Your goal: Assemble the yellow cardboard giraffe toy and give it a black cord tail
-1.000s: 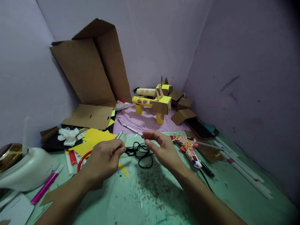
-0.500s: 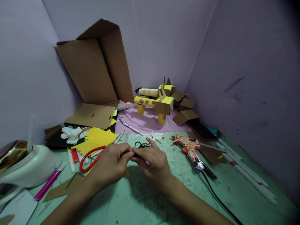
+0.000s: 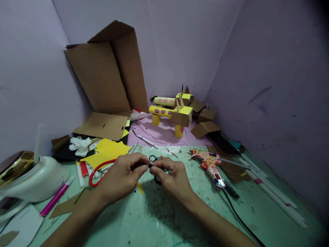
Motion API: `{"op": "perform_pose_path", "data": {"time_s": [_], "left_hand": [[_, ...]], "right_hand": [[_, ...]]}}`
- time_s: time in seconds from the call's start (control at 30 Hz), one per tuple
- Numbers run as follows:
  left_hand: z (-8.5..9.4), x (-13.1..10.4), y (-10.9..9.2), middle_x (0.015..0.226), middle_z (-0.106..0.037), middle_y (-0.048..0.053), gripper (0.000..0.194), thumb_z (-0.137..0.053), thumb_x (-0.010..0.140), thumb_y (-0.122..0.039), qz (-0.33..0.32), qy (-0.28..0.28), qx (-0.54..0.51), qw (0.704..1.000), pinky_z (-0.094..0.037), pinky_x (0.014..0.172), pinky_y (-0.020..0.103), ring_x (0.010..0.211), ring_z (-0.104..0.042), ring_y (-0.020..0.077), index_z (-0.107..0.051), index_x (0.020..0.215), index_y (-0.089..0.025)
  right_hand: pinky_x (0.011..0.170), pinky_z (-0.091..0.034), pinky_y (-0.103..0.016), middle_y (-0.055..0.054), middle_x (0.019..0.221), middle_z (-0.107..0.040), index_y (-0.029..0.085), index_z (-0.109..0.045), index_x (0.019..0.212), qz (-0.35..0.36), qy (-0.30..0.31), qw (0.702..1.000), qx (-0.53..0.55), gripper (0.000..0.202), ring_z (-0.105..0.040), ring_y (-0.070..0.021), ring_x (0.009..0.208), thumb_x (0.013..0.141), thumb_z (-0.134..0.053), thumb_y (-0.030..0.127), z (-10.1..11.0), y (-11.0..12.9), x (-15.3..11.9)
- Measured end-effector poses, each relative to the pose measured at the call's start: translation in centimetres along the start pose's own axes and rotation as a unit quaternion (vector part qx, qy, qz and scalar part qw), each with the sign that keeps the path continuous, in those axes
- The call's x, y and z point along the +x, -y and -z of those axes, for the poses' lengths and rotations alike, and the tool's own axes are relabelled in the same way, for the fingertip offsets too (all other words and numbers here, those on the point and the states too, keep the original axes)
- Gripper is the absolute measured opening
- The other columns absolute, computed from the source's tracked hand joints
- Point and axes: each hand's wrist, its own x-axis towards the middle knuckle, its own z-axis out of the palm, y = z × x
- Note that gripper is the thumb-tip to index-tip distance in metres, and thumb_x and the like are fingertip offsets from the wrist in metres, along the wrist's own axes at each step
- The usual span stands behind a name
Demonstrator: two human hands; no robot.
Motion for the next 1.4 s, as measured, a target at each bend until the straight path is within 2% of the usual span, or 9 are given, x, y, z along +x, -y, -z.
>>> {"op": "perform_pose_path", "data": {"time_s": [0.03,0.1,0.17,0.4,0.67,0.87,1.13,1.27,1.4], "left_hand": [[0.0,0.0,0.0,0.076,-0.066,-0.001,0.012,-0.052,0.08,-0.018,-0.009,-0.004,0.012,1.0,-0.043,0.065,0.022,0.071,-0.058,0.012,-0.063,0.084,-0.018],[-0.1,0.0,0.1,0.077,-0.066,0.0,0.013,-0.053,0.08,-0.014,-0.043,-0.02,0.041,0.998,-0.044,0.067,0.023,0.073,-0.059,0.0122,-0.064,0.084,-0.018],[-0.2,0.0,0.3,0.078,-0.066,0.001,0.014,-0.052,0.08,-0.012,-0.092,-0.04,0.06,0.993,-0.044,0.068,0.023,0.074,-0.06,0.0123,-0.065,0.083,-0.017],[-0.4,0.0,0.9,0.083,-0.066,0.003,0.017,-0.052,0.081,-0.007,-0.177,-0.069,0.075,0.979,-0.045,0.069,0.023,0.077,-0.06,0.012,-0.063,0.091,-0.016],[0.0,-0.1,1.0,0.077,-0.055,0.003,0.029,-0.046,0.083,-0.004,-0.255,-0.005,0.084,0.963,-0.043,0.06,0.023,0.071,-0.054,0.012,-0.064,0.102,-0.018],[0.3,0.0,1.3,0.077,-0.054,0.005,0.02,-0.043,0.083,-0.002,-0.283,-0.009,0.126,0.951,-0.041,0.06,0.024,0.071,-0.051,0.0134,-0.06,0.086,-0.013],[-0.1,-0.5,1.2,0.078,-0.053,0.007,0.029,-0.038,0.072,0.004,-0.33,0.042,0.188,0.924,-0.039,0.057,0.027,0.068,-0.048,0.0159,-0.058,0.082,-0.013],[-0.2,-0.3,0.9,0.073,-0.058,0.005,0.022,-0.044,0.077,-0.001,-0.284,0.06,0.079,0.954,-0.04,0.058,0.025,0.067,-0.053,0.0134,-0.062,0.077,-0.014],[-0.5,0.1,0.7,0.06,-0.059,-0.001,0.009,-0.059,0.073,-0.012,-0.085,0.023,-0.094,0.992,-0.042,0.054,0.021,0.057,-0.054,0.01,-0.062,0.065,-0.015]], "right_hand": [[0.073,-0.049,-0.037,0.001,0.056,-0.064,0.021,-0.067,0.061,-0.036,0.008,0.999,0.024,0.011,-0.056,-0.0131,0.054,0.07,-0.062,0.024,0.0,0.2,0.0],[0.051,-0.041,-0.026,0.001,0.052,-0.059,0.018,-0.065,0.06,-0.105,0.024,0.992,0.071,0.012,-0.049,-0.0108,0.048,0.067,-0.062,0.027,0.1,0.6,0.1],[0.045,-0.032,-0.023,0.002,0.049,-0.055,0.016,-0.063,0.059,-0.148,0.037,0.982,0.109,0.014,-0.043,-0.0085,0.045,0.064,-0.063,0.029,0.2,0.9,0.2],[0.046,-0.029,-0.023,0.002,0.049,-0.055,0.015,-0.06,0.058,-0.184,0.064,0.964,0.18,0.019,-0.042,-0.0076,0.045,0.058,-0.067,0.033,0.4,0.7,0.5],[0.045,-0.026,-0.023,0.003,0.045,-0.053,0.016,-0.057,0.052,-0.219,0.143,0.95,0.171,0.018,-0.038,-0.0065,0.042,0.056,-0.065,0.031,0.7,0.6,0.7],[0.046,-0.026,-0.023,0.004,0.044,-0.054,0.015,-0.06,0.054,-0.255,0.148,0.943,0.154,0.015,-0.038,-0.0066,0.042,0.052,-0.064,0.029,1.0,0.9,0.9],[0.044,-0.025,-0.021,0.005,0.042,-0.05,0.016,-0.058,0.049,-0.25,0.205,0.934,0.151,0.007,-0.036,-0.0056,0.041,0.052,-0.059,0.022,0.9,0.9,0.6],[0.044,-0.025,-0.021,0.007,0.041,-0.046,0.016,-0.057,0.046,-0.222,0.244,0.933,0.143,0.009,-0.033,-0.0048,0.042,0.053,-0.06,0.02,0.8,0.9,0.2],[0.046,-0.029,-0.021,0.005,0.045,-0.052,0.016,-0.062,0.049,-0.18,0.242,0.939,0.162,0.009,-0.04,-0.0069,0.046,0.054,-0.068,0.021,0.8,1.1,0.0]]}}
